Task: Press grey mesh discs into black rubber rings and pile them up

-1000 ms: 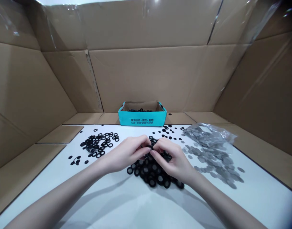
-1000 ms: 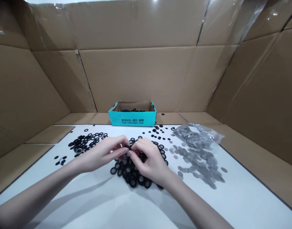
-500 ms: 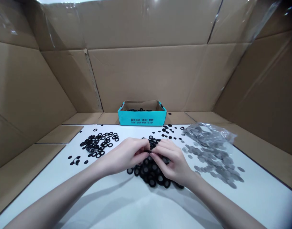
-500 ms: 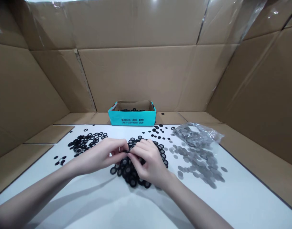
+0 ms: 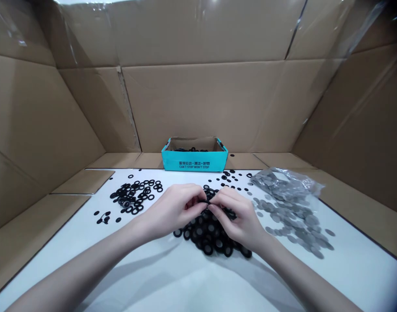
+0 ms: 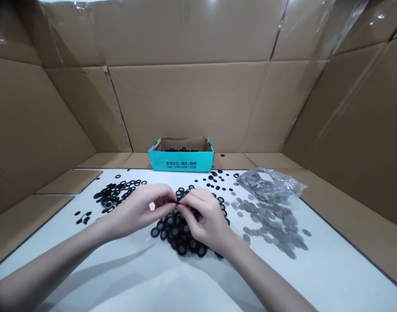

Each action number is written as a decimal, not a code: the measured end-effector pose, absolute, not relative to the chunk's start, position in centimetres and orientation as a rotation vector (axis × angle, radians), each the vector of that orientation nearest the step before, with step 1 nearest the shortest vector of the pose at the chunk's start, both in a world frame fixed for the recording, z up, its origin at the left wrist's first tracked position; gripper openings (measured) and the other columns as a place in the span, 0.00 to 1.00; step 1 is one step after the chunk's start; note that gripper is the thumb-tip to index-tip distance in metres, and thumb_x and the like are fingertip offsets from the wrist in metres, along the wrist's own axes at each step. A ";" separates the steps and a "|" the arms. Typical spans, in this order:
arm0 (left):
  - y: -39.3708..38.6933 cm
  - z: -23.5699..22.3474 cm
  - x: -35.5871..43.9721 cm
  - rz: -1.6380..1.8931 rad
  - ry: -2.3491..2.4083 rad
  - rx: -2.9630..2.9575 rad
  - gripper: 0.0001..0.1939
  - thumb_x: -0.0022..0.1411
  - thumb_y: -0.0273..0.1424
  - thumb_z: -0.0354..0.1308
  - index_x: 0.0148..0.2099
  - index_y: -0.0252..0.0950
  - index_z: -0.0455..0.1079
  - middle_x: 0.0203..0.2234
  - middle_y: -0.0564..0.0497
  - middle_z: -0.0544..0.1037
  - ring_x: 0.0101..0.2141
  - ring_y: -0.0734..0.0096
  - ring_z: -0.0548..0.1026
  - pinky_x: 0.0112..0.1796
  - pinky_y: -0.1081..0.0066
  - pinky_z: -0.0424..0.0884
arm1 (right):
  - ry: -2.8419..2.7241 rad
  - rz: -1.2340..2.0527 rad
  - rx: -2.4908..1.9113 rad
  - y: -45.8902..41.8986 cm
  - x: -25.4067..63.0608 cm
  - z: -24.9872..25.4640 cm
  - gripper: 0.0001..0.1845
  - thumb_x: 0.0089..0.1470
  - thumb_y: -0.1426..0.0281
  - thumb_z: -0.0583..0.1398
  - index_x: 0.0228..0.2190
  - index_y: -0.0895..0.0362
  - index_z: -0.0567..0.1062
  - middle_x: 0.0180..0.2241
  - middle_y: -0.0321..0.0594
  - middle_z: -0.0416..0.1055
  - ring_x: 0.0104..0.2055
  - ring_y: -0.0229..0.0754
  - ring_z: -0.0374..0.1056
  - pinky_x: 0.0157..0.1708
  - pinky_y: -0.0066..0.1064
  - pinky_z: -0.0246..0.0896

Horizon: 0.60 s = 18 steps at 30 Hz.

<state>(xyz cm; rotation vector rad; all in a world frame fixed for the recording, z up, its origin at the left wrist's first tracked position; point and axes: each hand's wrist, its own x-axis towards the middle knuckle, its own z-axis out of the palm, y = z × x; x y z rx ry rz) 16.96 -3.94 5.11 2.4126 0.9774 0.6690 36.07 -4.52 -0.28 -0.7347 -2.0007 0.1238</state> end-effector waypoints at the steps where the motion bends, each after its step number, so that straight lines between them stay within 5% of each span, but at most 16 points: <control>1: -4.0 5.1 17.0 0.669 0.976 2.413 0.05 0.64 0.26 0.53 0.34 0.35 0.67 0.26 0.56 0.71 0.26 0.77 0.66 0.29 0.76 0.61 | -2.009 0.126 -0.727 -4.5 36.1 -0.3 0.08 0.59 0.77 0.55 0.27 0.56 0.67 0.23 0.36 0.65 0.28 0.37 0.59 0.29 0.31 0.55; 10: -3.9 4.7 17.4 0.719 0.971 2.449 0.05 0.62 0.23 0.52 0.33 0.34 0.64 0.26 0.56 0.69 0.26 0.77 0.65 0.29 0.76 0.60 | -1.996 0.097 -0.715 -4.6 35.9 -0.5 0.08 0.58 0.77 0.55 0.28 0.56 0.67 0.24 0.37 0.64 0.29 0.38 0.59 0.29 0.31 0.55; 18: -3.6 5.2 16.7 0.646 0.806 2.349 0.05 0.66 0.28 0.51 0.37 0.34 0.66 0.28 0.54 0.71 0.28 0.76 0.68 0.30 0.76 0.64 | -1.907 0.398 -0.778 -5.0 35.9 0.0 0.10 0.59 0.72 0.55 0.25 0.56 0.68 0.23 0.36 0.65 0.27 0.36 0.61 0.28 0.29 0.56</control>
